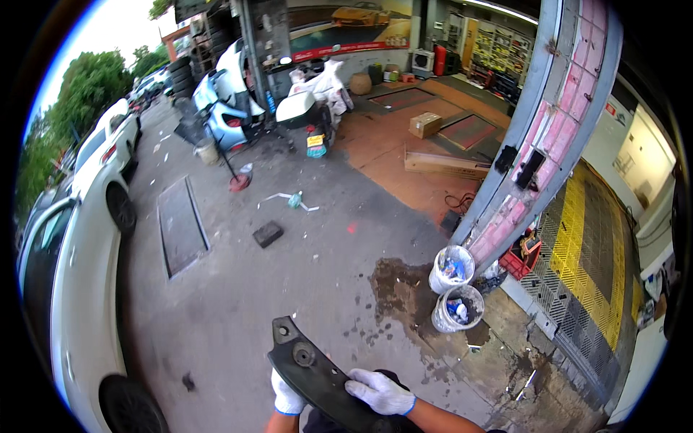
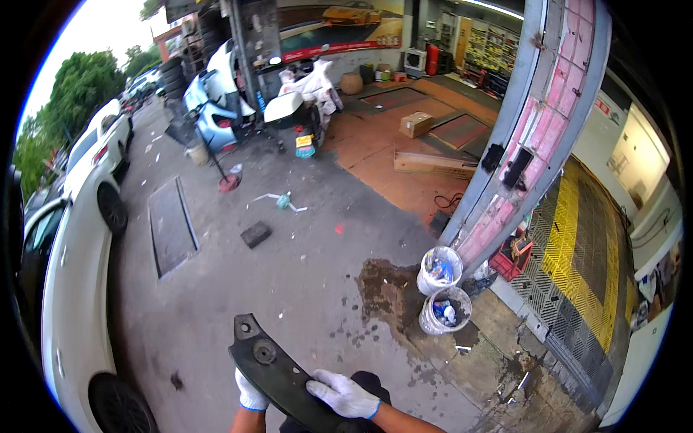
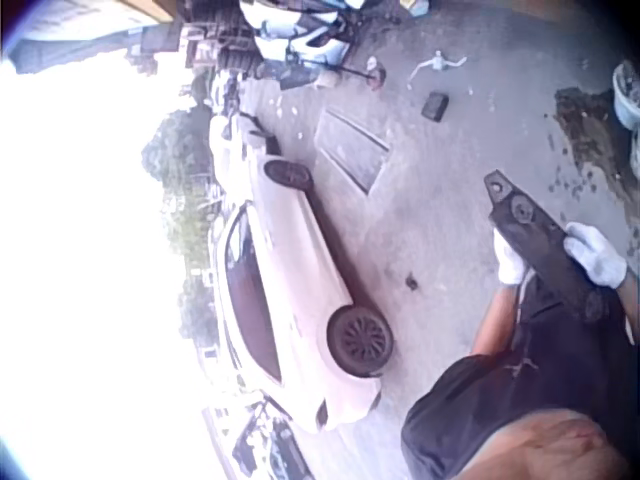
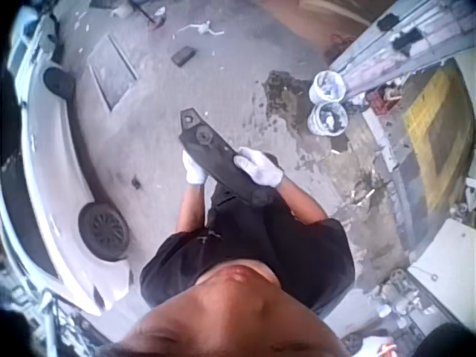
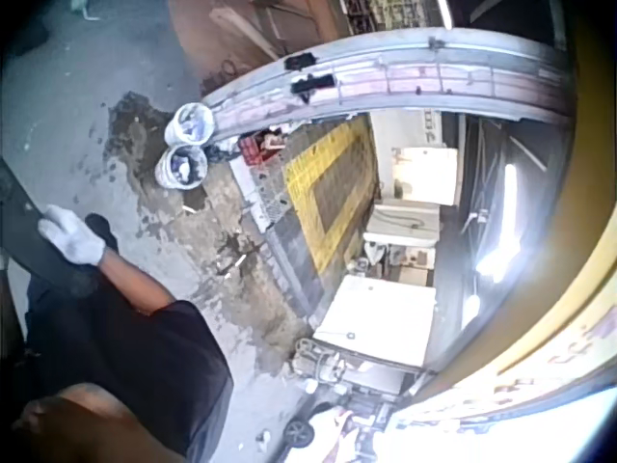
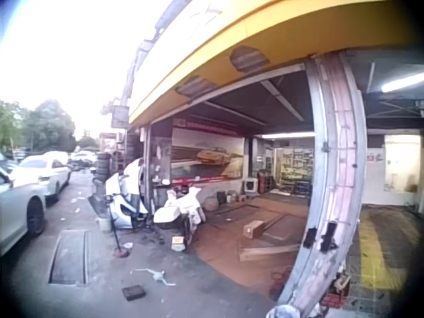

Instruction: The person removes a plastic cover from the front of a white car using a power drill, then carries it into a workshop. They use a wrench to adjust a bolt on the cover and later inspect the rear of the car while another person works nearby.

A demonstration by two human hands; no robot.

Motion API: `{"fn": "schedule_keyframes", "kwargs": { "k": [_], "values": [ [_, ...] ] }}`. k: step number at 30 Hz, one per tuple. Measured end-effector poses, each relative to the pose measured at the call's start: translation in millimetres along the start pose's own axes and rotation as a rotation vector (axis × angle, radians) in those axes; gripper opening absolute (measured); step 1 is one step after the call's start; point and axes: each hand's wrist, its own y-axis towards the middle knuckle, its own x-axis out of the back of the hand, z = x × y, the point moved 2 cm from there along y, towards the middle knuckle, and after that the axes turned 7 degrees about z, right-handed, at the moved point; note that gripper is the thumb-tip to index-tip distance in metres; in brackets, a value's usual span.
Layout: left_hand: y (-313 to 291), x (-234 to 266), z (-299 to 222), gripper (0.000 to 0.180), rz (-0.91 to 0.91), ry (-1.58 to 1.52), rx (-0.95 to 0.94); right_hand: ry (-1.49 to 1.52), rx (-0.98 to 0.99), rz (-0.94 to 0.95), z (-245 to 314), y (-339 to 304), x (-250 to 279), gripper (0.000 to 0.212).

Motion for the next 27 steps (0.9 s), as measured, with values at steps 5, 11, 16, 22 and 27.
{"fn": "schedule_keyframes", "kwargs": {
  "k": [5,11,16,22,27],
  "values": [
    [283,-30,27,0.051,0.128,0.163,-0.094,0.109,0.079,-0.136,15,159,186,0.038],
    [662,17,113,0.034,0.03,0.139,-0.114,-0.172,0.144,-0.234,119,355,454,0.046],
    [878,35,67,0.029,-0.232,-0.084,0.189,-0.137,0.227,-0.143,201,494,635,0.039],
    [1144,-110,33,0.026,-0.029,-0.001,0.061,-0.265,0.262,-0.222,230,677,858,0.038],
    [1427,-233,32,0.024,0.217,-0.005,0.008,-0.309,0.137,-0.185,280,819,1087,0.043]
  ]
}}
